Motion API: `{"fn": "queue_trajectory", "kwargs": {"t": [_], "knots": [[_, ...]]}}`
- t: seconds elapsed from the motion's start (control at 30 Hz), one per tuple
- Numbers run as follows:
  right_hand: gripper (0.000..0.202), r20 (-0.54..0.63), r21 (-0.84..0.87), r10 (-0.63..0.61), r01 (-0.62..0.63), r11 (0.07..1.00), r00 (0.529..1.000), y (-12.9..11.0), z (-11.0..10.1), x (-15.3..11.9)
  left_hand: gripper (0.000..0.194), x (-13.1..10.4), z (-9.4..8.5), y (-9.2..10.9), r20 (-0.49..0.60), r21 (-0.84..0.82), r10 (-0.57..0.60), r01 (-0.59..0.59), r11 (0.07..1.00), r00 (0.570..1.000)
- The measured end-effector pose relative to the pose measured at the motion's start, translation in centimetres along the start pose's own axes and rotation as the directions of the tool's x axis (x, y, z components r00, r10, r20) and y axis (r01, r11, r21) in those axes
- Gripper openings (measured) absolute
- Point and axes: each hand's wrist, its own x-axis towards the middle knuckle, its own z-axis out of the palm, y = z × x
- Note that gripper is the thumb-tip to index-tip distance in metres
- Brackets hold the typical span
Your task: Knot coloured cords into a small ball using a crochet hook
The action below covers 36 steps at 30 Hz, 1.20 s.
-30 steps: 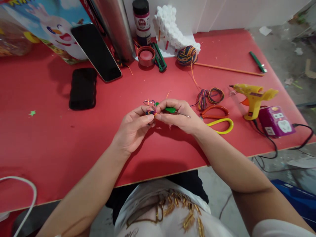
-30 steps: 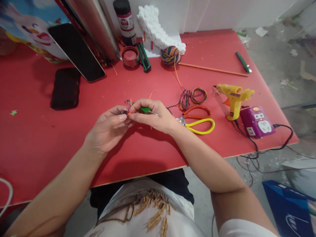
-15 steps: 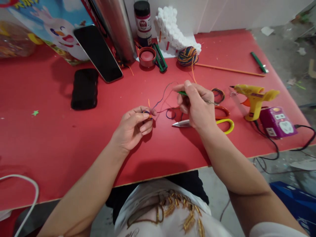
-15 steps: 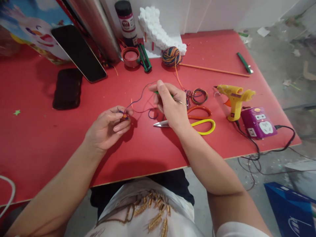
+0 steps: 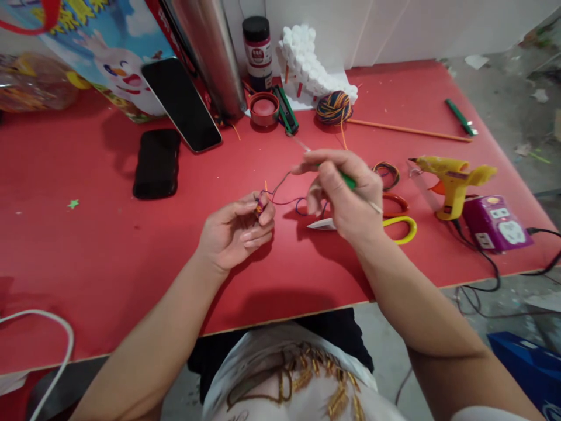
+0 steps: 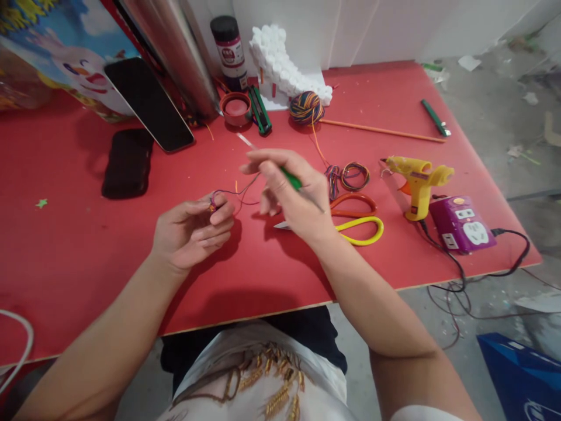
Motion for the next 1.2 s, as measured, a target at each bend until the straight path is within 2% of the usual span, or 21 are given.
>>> {"fn": "queue_trajectory", "kwargs": {"t": [0.1,0.23,0.4,0.53,0.63,0.73,0.83,0.93,1.0,1.07,1.2], "knots": [[0.036,0.263,-0.111,0.032,-0.003,0.994,0.964,0.5,0.8,-1.0,0.007,0.1,-0.2,-0.3,0.060,0.041,-0.029,0.027,0.999,0.998],[0.034,0.403,-0.232,-0.140,0.249,0.940,0.904,2.0,0.4,-1.0,0.013,0.1,-0.4,-0.5,0.103,0.067,-0.062,0.055,0.996,0.993],[0.007,0.365,-0.310,-0.211,0.332,0.891,0.907,2.0,-0.3,-0.1,0.020,-0.1,-0.1,-0.8,0.137,0.027,-0.152,0.149,0.988,0.979],[0.004,0.362,-0.316,-0.249,0.370,0.874,0.898,1.4,-0.3,-0.1,0.018,-0.2,0.1,-0.8,0.132,-0.006,-0.174,0.176,0.984,0.976],[0.003,0.280,-0.323,-0.299,0.383,0.866,0.912,1.3,-0.2,-0.2,0.014,-0.2,0.1,-0.7,0.133,-0.016,-0.182,0.186,0.982,0.974],[0.002,0.213,-0.330,-0.293,0.351,0.876,0.932,1.3,-0.3,-0.2,0.013,-0.3,0.0,-0.7,0.138,-0.013,-0.184,0.188,0.982,0.973],[0.016,0.279,-0.298,-0.249,0.330,0.896,0.927,1.3,-0.4,-0.3,0.015,-0.3,-0.1,-0.7,0.155,0.009,-0.182,0.183,0.983,0.971],[0.031,0.416,-0.286,-0.237,0.374,0.882,0.878,1.6,-0.4,-0.3,0.019,-0.3,-0.2,-0.8,0.167,0.053,-0.162,0.155,0.986,0.973],[0.024,0.465,-0.300,-0.282,0.450,0.841,0.839,1.9,-0.2,-0.2,0.021,-0.3,-0.2,-0.9,0.157,0.088,-0.144,0.132,0.987,0.977],[0.013,0.467,-0.301,-0.343,0.511,0.805,0.815,2.2,-0.1,-0.1,0.019,-0.3,-0.2,-0.9,0.135,0.122,-0.127,0.111,0.986,0.983],[0.011,0.427,-0.314,-0.368,0.516,0.797,0.826,2.4,-0.1,0.1,0.010,-0.1,-0.1,-1.3,0.077,0.206,-0.050,0.033,0.978,0.996]]}}
